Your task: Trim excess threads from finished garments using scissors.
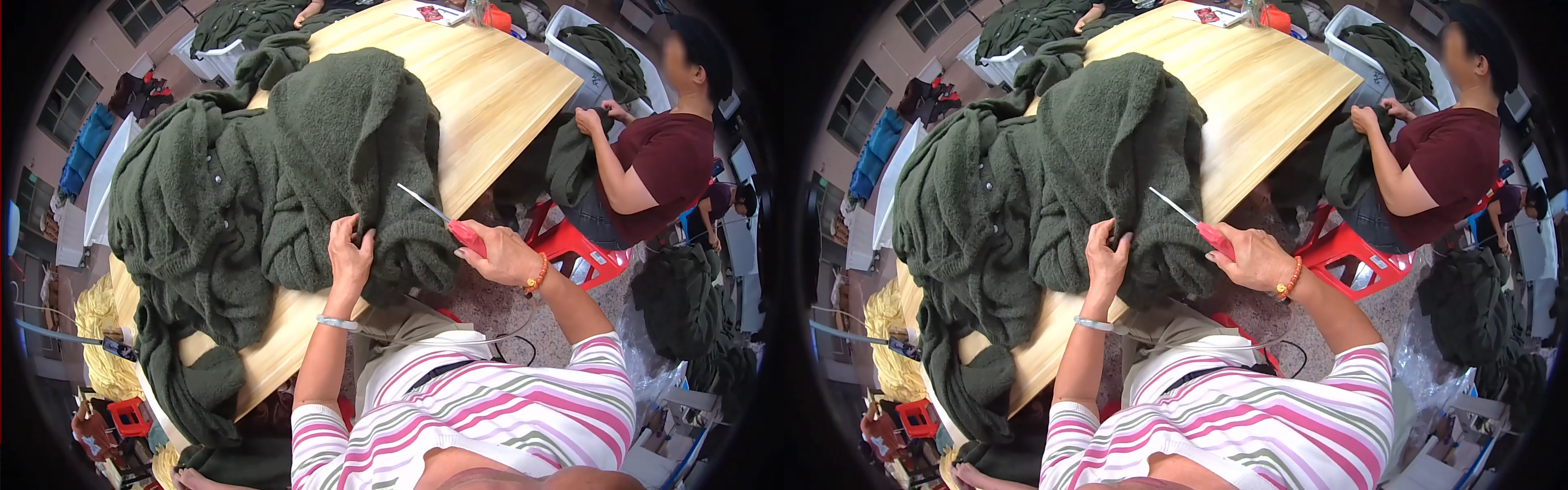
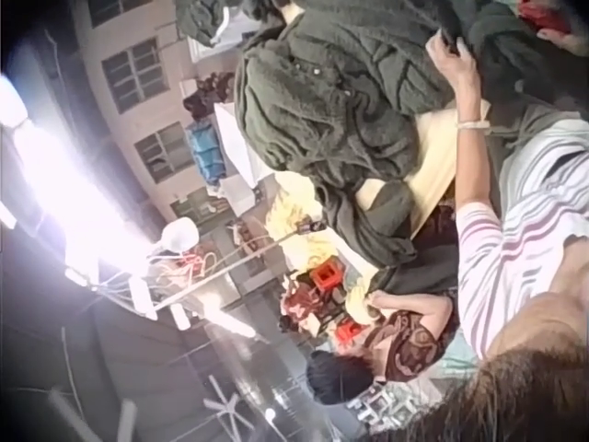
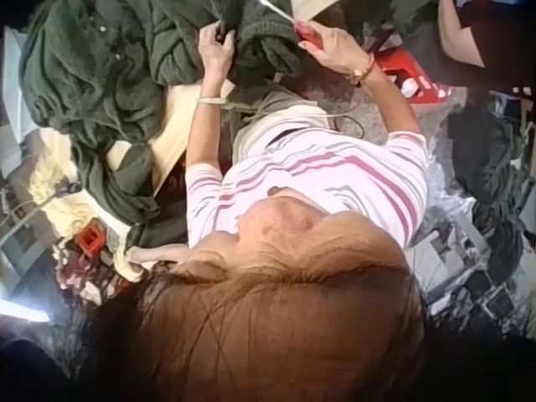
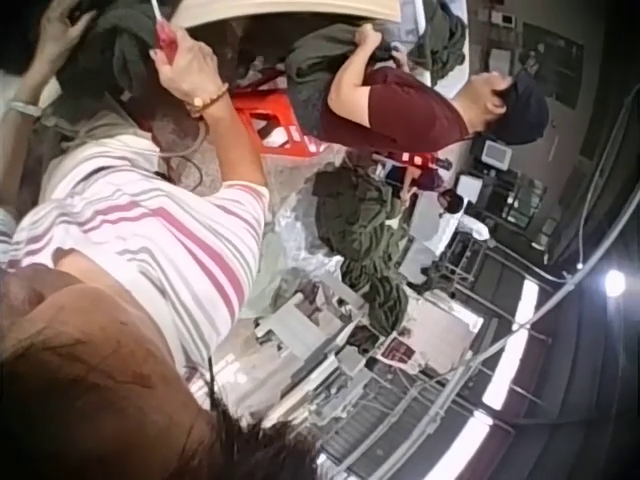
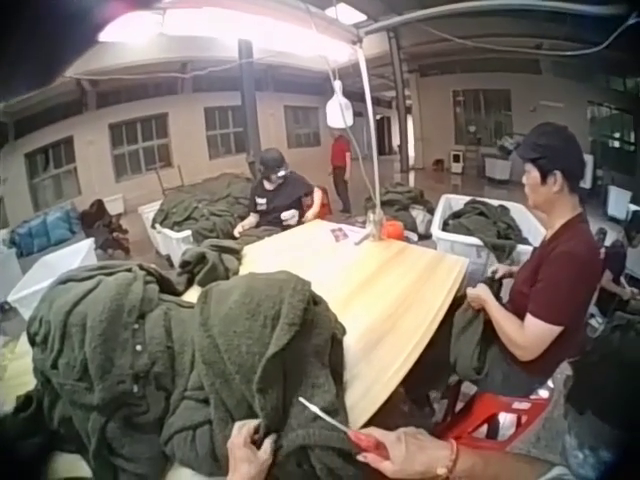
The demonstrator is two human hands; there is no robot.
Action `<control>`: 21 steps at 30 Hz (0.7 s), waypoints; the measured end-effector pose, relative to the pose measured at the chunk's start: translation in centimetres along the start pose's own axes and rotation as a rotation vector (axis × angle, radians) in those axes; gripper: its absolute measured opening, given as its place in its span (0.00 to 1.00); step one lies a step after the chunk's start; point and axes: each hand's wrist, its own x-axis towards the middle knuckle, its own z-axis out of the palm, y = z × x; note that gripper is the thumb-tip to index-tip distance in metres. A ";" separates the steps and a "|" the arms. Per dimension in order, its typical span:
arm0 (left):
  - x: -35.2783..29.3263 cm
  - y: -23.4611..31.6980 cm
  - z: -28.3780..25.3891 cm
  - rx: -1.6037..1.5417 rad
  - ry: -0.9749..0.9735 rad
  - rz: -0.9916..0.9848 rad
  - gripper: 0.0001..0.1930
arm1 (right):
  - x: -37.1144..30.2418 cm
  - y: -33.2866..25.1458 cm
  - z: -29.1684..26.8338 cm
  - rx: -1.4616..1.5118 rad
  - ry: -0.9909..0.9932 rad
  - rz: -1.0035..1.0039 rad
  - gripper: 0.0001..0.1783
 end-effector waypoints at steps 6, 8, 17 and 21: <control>0.1 -3.0 -0.3 -0.940 -0.116 -0.471 0.05 | -0.8 -1.7 0.4 -0.057 -0.092 0.003 0.22; 0.0 -3.0 -0.5 -1.083 -0.128 -0.565 0.04 | -0.9 -2.3 0.6 -0.093 -0.129 -0.002 0.22; -0.7 -3.8 -0.2 -1.195 -0.120 -0.513 0.04 | -0.5 -4.3 0.5 -0.179 -0.198 -0.039 0.21; -0.7 -4.2 0.2 -1.211 -0.141 -0.499 0.01 | -0.6 -4.0 1.2 -0.214 -0.246 -0.117 0.20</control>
